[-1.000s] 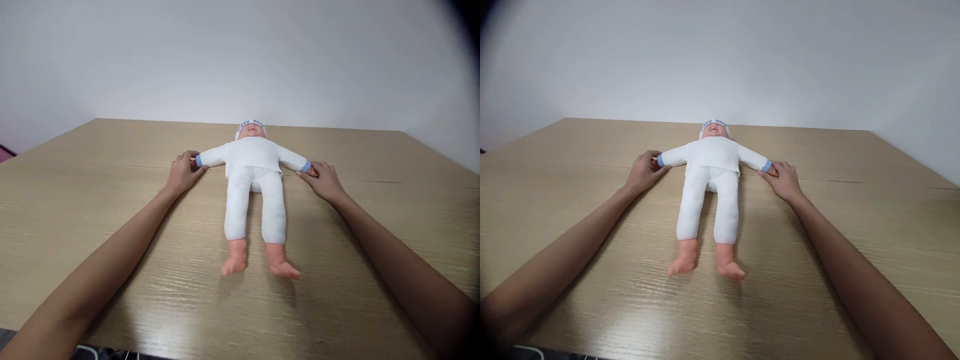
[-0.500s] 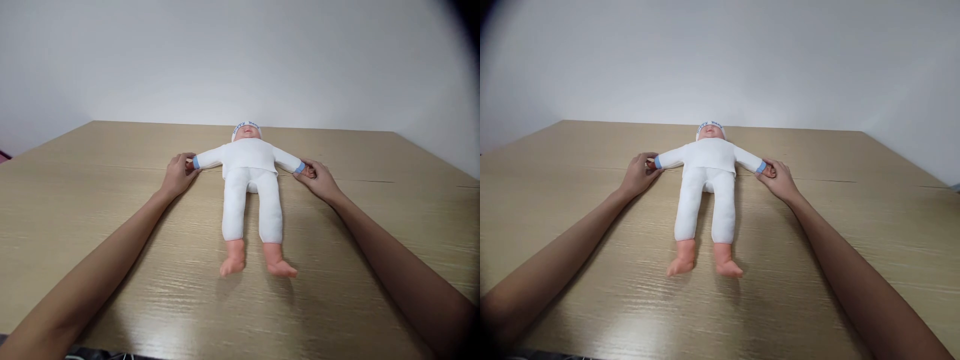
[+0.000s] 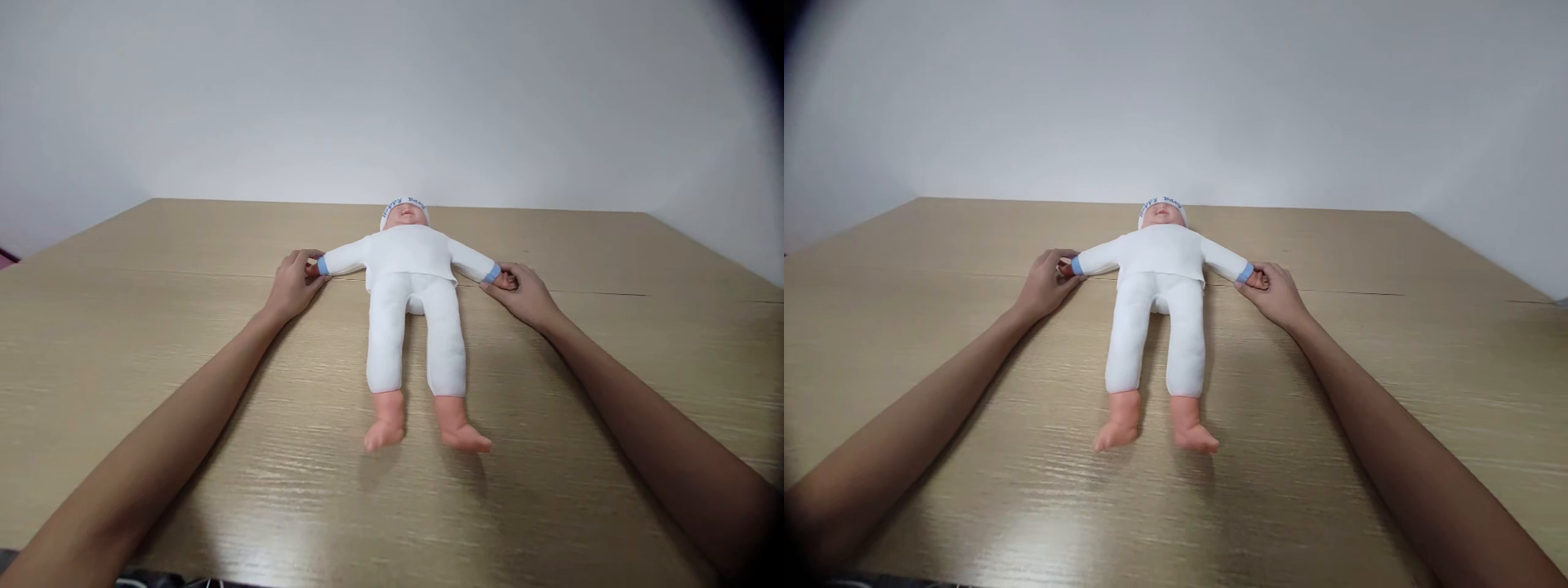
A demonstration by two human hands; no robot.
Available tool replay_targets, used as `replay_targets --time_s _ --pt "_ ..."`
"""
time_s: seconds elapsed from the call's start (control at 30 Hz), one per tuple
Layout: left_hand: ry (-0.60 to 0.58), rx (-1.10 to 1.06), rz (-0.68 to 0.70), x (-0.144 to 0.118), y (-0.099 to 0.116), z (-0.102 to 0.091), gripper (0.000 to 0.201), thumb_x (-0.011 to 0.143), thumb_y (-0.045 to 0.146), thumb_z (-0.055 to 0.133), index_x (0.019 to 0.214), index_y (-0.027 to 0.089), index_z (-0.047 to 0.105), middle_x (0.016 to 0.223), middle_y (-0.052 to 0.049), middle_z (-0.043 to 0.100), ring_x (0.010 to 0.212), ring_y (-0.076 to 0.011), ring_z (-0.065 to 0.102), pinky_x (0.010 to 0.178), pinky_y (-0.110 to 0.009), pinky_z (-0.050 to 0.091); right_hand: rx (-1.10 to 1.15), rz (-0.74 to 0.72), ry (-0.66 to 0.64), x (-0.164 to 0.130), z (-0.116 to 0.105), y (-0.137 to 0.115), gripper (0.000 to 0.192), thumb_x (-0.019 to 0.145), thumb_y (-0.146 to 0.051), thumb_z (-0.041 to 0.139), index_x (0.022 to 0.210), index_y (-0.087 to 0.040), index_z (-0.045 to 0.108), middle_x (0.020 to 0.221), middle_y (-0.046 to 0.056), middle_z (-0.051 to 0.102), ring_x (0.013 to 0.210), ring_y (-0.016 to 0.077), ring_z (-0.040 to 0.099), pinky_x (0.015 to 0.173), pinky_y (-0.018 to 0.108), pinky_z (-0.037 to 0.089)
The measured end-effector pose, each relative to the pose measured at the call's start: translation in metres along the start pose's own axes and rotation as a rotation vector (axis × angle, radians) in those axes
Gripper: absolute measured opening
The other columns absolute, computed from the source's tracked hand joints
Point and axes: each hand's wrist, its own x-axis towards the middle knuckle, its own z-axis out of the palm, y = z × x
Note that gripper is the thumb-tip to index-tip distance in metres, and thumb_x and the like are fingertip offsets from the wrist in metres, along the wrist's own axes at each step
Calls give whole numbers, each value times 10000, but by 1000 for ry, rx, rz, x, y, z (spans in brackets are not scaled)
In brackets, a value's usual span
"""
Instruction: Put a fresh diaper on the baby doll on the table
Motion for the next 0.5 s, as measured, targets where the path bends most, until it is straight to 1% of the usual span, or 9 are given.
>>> replay_targets --time_s 0.07,0.17,0.27,0.33,0.4,0.43,0.5 --pt "-4 18 -12 0 3 0 461 967 363 757 1380 180 666 1344 -145 718 1145 -322 651 1055 -488 524 -24 -19 3 0 1 1 518 856 -585 754 1207 -206 776 1175 161 779 1056 351 678 1033 530 524" --pt "1 74 -25 -5 13 -4 467 981 336 717 1415 174 652 1380 -161 694 1216 -354 631 1099 -528 505 -50 -27 30 -3 2 1 555 857 -582 735 1241 -184 774 1213 187 774 1113 372 672 1095 565 500" --pt "32 114 -61 -15 28 -8 507 963 264 683 1459 171 628 1457 -183 651 1321 -384 589 1144 -549 482 -70 -4 97 -14 3 -3 572 846 -540 725 1283 -172 751 1289 212 761 1214 399 654 1171 601 463" --pt "63 106 -92 -22 43 -11 530 934 201 659 1462 172 620 1488 -191 625 1380 -384 559 1179 -544 463 -74 16 145 -24 3 -9 585 830 -502 714 1302 -156 731 1340 237 742 1282 420 631 1208 628 440" --pt "110 55 -112 -27 65 -17 512 924 156 621 1436 165 616 1469 -192 631 1392 -369 553 1205 -538 447 -74 24 190 -34 0 -21 591 830 -461 683 1324 -139 709 1385 258 716 1339 432 604 1233 649 420" --pt "137 15 -114 -30 81 -21 489 930 148 603 1419 163 613 1450 -188 643 1377 -358 561 1207 -536 447 -75 25 212 -39 -3 -31 584 840 -445 663 1336 -140 700 1398 257 707 1356 428 596 1243 652 414" --pt "192 -81 -102 -37 122 -35 442 964 178 594 1406 171 598 1421 -172 665 1317 -337 588 1187 -539 465 -61 14 249 -51 -17 -62 551 889 -438 627 1364 -166 687 1412 235 700 1373 408 594 1245 645 429"
